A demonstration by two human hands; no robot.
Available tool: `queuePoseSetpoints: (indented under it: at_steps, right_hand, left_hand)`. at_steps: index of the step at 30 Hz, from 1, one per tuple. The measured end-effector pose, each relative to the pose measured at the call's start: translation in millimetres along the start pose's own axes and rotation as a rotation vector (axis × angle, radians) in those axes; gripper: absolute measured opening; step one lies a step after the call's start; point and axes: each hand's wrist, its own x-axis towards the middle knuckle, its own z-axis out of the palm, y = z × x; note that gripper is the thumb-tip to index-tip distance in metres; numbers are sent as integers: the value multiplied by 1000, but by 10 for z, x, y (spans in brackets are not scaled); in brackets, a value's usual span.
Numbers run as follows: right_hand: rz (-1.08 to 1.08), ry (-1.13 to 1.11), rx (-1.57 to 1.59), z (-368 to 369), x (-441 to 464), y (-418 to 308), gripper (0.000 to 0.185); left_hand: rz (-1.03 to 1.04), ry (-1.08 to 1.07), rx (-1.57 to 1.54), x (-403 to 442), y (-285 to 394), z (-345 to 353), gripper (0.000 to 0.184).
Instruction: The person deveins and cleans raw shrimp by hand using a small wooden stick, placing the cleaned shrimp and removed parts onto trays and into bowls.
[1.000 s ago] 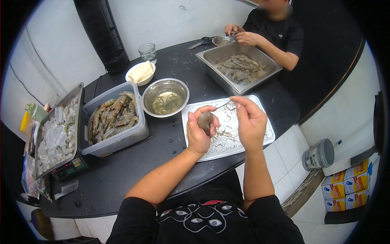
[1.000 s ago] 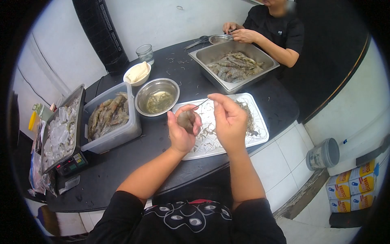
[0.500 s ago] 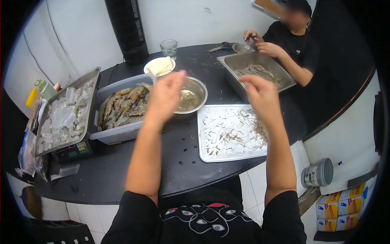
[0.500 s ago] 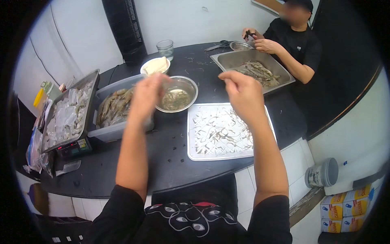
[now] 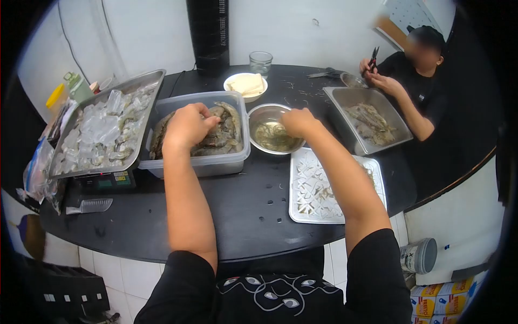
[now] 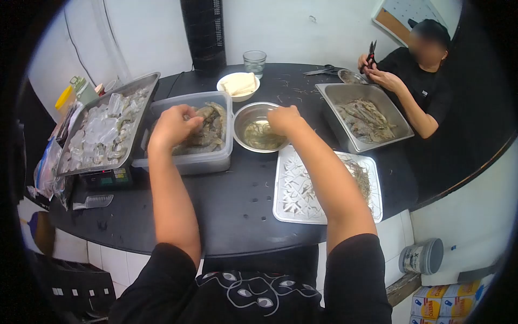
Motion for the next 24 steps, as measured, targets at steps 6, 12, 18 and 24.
queuePoseSetpoints:
  at_steps: [6, 12, 18, 24]
  right_hand:
    - [67, 57, 37, -42, 164, 84, 22]
    - [125, 186, 74, -229, 94, 113, 20]
    - [112, 23, -14, -55, 137, -35, 24]
    - [86, -40, 109, -251, 44, 21, 28]
  left_hand:
    - [1, -59, 30, 13, -86, -29, 23]
    - [-66, 118, 6, -108, 13, -264, 32]
    - [-28, 154, -50, -151, 82, -317, 33]
    - [3, 148, -68, -155, 110, -295, 33]
